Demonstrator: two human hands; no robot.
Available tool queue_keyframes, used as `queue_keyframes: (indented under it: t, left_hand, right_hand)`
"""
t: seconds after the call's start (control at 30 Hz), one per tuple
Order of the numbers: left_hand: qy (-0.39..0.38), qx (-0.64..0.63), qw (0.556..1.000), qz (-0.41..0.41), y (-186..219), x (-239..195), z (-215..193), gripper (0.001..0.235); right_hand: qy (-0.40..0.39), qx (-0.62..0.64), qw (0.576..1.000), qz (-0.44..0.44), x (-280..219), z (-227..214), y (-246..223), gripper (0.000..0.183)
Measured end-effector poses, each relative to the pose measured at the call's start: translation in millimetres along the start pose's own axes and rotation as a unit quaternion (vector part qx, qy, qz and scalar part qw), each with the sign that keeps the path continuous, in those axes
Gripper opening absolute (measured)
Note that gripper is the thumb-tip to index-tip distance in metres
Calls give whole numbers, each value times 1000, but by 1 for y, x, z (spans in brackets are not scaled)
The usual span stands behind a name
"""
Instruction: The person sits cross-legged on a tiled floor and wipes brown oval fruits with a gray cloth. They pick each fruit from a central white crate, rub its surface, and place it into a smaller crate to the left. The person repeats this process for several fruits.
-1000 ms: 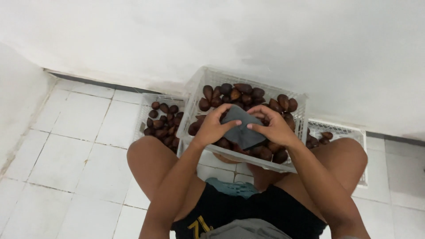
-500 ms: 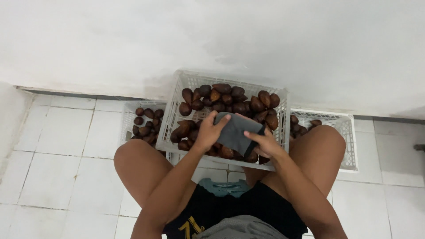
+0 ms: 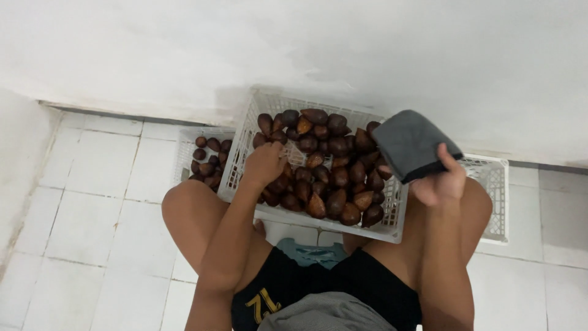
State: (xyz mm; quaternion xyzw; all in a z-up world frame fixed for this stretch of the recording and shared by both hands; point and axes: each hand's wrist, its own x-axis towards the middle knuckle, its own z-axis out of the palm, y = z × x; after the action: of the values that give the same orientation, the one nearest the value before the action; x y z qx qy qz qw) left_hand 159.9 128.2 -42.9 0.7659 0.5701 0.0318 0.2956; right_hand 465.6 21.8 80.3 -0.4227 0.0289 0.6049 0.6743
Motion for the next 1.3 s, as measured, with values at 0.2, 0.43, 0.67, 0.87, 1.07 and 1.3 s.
queue_keyframes:
  t: [0.2, 0.43, 0.67, 0.87, 1.07, 1.3]
  left_hand:
    - [-138, 162, 977, -3, -21, 17, 41, 41]
    - [-191, 220, 957, 6, -15, 14, 47, 62]
    - [-173, -20, 981, 87, 13, -13, -3, 53]
    - [-84, -329, 932, 128, 49, -46, -50, 59]
    - [-27, -635, 763, 119, 34, -39, 7, 49]
    - [-27, -830, 550, 85, 37, -33, 7, 54]
  right_hand:
    - [2, 38, 999, -24, 21, -38, 0, 55]
    - [-8, 43, 998, -43, 22, -45, 6, 65]
    - [-19, 33, 997, -68, 18, -33, 9, 64]
    - [-15, 29, 996, -79, 27, -37, 21, 61]
    - [-70, -21, 994, -84, 25, -38, 35, 66]
    - [-115, -29, 988, -97, 40, -52, 50, 67]
